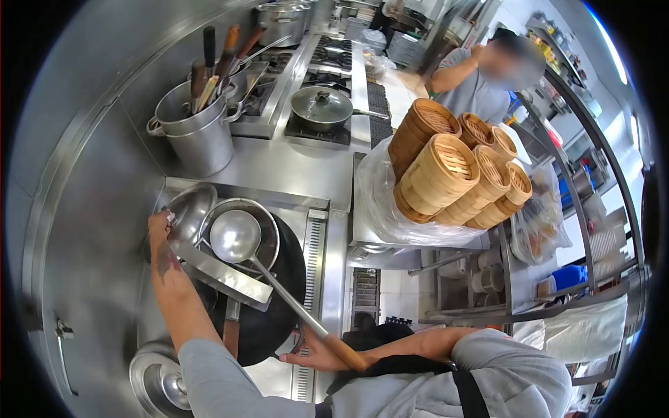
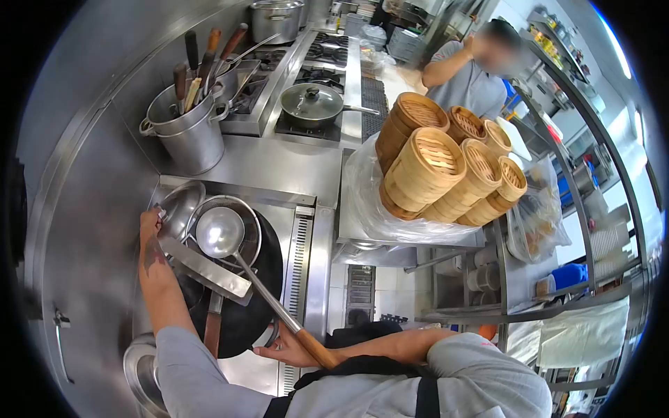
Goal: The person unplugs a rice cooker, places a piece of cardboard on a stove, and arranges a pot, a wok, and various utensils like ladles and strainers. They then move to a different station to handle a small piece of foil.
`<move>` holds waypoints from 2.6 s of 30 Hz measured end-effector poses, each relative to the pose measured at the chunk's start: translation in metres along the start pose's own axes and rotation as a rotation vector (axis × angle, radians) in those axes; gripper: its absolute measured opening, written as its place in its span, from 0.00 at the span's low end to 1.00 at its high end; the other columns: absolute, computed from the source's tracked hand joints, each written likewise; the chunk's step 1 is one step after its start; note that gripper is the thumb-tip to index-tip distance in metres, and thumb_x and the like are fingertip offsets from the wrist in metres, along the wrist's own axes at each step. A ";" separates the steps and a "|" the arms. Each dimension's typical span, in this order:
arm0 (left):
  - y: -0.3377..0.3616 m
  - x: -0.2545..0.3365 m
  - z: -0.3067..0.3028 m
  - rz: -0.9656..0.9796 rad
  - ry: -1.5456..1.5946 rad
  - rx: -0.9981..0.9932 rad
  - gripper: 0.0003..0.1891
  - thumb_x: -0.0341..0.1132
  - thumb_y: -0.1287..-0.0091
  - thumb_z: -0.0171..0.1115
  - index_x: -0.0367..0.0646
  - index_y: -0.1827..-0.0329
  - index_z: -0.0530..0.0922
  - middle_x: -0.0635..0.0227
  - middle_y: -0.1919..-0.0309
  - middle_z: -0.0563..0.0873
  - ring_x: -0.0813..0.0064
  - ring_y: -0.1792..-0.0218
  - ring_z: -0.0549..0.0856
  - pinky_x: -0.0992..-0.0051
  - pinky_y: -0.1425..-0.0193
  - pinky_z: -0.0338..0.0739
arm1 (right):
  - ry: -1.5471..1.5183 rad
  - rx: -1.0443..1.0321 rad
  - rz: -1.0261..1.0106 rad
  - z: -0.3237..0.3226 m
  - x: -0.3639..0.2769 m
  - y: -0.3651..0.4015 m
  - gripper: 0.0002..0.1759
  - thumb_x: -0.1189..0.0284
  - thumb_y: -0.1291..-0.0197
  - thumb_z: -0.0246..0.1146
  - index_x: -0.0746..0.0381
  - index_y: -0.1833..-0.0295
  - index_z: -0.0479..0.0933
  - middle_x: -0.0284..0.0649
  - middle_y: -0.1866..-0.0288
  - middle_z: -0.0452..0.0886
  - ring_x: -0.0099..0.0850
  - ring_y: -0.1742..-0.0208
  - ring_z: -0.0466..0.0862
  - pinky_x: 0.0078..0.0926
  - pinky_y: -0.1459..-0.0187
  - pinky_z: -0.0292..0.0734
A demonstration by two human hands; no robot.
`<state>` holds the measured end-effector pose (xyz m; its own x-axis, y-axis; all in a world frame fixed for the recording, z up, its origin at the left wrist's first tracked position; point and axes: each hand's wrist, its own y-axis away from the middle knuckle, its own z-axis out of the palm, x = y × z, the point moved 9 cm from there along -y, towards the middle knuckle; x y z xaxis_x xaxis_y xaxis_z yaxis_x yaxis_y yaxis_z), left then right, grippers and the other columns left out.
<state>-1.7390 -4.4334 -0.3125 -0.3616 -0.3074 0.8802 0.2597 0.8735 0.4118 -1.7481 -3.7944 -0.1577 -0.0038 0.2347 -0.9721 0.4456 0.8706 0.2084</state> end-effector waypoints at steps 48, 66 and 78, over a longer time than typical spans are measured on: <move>0.188 0.002 -0.213 0.130 -1.502 0.172 0.13 0.31 0.36 0.60 0.43 0.51 0.87 0.53 0.50 0.89 0.53 0.46 0.88 0.58 0.41 0.82 | -0.419 -0.323 0.407 -0.009 0.042 -0.011 0.51 0.74 0.29 0.61 0.46 0.18 0.29 0.50 0.37 0.76 0.39 0.51 0.86 0.38 0.53 0.85; 0.102 0.050 -0.024 0.398 -1.001 0.113 0.35 0.59 0.26 0.46 0.29 0.47 0.82 0.35 0.43 0.81 0.42 0.39 0.80 0.53 0.31 0.71 | -0.721 -0.222 0.421 -0.001 0.052 -0.016 0.18 0.81 0.31 0.53 0.62 0.37 0.66 0.39 0.42 0.76 0.32 0.42 0.80 0.44 0.45 0.88; 0.371 0.017 -0.130 0.328 -0.751 0.181 0.41 0.66 0.30 0.48 0.28 0.70 0.85 0.45 0.77 0.86 0.54 0.72 0.88 0.56 0.57 0.81 | -0.481 -0.475 0.215 -0.062 0.013 0.144 0.20 0.79 0.32 0.58 0.64 0.35 0.69 0.39 0.46 0.82 0.31 0.47 0.84 0.40 0.46 0.86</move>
<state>-1.5327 -4.1639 -0.1143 -0.8096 0.2504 0.5309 0.3314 0.9415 0.0612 -1.7394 -3.6391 -0.1336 0.4851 0.3003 -0.8213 -0.0464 0.9467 0.3187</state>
